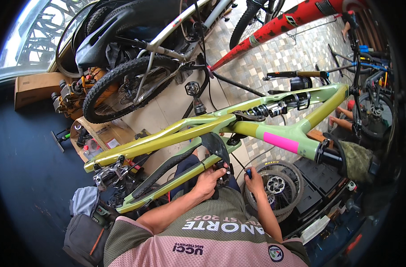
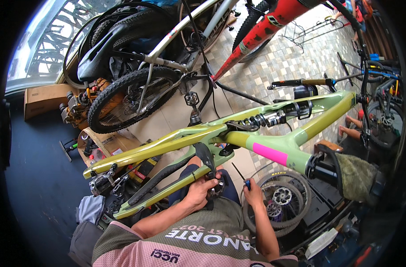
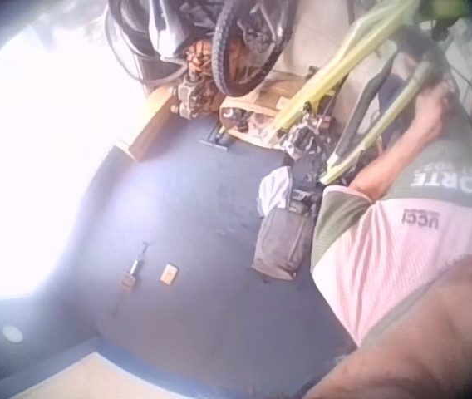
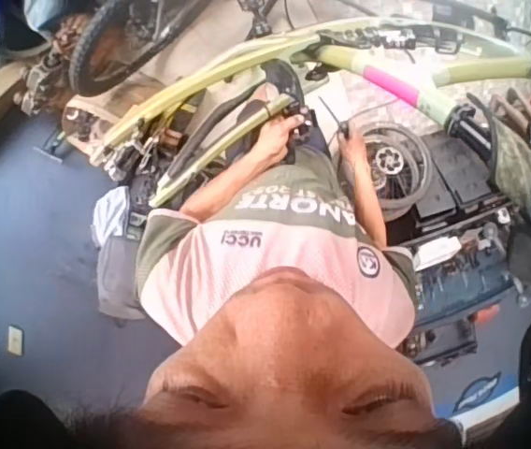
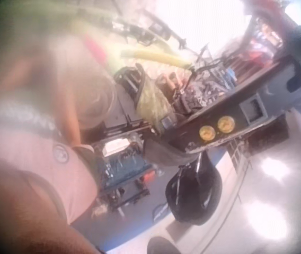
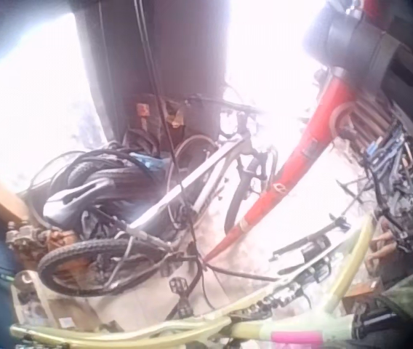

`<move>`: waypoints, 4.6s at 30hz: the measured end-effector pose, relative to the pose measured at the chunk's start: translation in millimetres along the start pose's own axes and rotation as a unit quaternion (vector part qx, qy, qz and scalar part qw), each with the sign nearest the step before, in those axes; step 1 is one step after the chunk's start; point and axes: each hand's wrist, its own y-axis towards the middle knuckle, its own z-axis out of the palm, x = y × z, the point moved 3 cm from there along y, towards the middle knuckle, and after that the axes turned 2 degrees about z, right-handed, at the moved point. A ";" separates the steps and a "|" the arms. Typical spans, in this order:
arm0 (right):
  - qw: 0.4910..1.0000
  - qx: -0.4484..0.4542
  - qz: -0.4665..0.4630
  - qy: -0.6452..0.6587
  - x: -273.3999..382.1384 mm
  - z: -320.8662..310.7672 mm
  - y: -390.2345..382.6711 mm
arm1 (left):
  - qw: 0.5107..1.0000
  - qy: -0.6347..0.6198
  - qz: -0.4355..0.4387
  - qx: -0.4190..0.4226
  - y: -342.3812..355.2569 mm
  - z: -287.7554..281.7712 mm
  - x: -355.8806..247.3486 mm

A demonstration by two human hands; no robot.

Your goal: The person works on a bicycle in a repair shop, using tools to adjust the crankset and chainring. They then attach a pedal to the crank arm and later handle a bicycle wheel and cassette, appearing to prepare them for installation.

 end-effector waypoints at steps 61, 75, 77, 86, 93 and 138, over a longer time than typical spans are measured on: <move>0.840 -0.092 -0.162 0.510 -24.6 159.8 -60.8 | 0.996 0.059 0.037 0.063 28.6 -14.3 -0.6; 0.915 -0.085 -0.126 0.375 -31.8 176.7 -21.4 | 0.997 0.026 0.070 0.021 16.1 -5.7 20.8; 0.863 0.006 -0.103 0.494 -39.8 194.7 -14.3 | 0.995 0.053 0.075 0.034 11.6 1.1 23.3; 0.654 0.174 0.111 0.727 -41.8 185.1 -22.9 | 0.995 0.046 0.080 0.024 25.8 -15.3 35.1; 0.756 0.183 0.056 0.626 -22.9 158.3 -41.4 | 0.995 0.025 0.092 0.024 12.6 -9.2 27.4; 0.565 0.204 0.104 0.793 -22.9 192.0 -17.1 | 0.996 -0.001 0.078 0.042 16.6 -12.7 19.1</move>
